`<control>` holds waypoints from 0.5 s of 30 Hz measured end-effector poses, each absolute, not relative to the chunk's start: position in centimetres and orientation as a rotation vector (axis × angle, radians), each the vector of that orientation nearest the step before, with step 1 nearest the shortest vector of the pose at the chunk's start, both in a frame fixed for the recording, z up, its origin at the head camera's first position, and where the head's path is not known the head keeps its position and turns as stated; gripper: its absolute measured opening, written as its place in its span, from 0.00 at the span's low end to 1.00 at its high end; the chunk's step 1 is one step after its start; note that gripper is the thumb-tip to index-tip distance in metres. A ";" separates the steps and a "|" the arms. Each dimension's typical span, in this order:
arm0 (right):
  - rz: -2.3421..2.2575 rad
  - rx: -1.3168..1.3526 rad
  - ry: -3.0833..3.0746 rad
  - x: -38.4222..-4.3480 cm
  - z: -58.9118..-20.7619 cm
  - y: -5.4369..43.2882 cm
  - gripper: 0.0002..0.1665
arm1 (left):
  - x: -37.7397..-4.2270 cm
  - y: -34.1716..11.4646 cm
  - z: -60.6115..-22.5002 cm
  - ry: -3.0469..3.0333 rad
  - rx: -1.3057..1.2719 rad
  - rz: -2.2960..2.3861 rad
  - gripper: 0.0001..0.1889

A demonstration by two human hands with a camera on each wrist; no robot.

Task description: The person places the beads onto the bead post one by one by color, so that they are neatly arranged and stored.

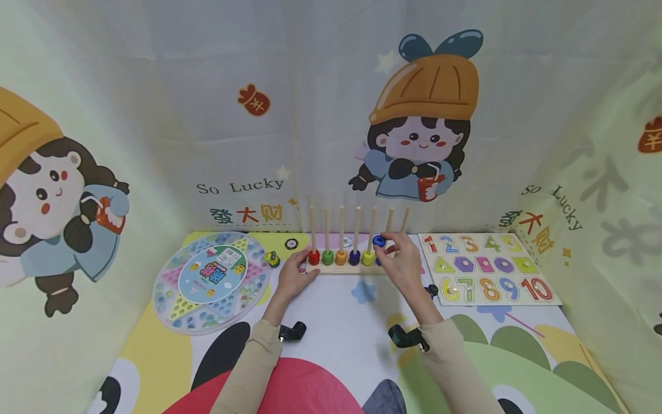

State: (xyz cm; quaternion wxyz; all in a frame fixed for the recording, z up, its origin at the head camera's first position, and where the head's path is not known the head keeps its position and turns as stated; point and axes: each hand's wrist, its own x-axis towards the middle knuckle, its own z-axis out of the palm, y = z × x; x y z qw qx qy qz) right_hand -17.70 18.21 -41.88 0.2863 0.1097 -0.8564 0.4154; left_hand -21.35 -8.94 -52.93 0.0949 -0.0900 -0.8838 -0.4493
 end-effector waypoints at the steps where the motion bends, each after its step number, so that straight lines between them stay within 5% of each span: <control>1: 1.101 0.285 -2.289 -17.8 -41.6 18.2 0.18 | -21.3 -8.9 -52.9 -2.615 -0.270 -1.334 0.33; 15: 1.050 0.269 -2.210 -18.8 -36.7 18.1 0.20 | -21.5 -8.9 -53.0 -2.637 -0.230 -1.335 0.33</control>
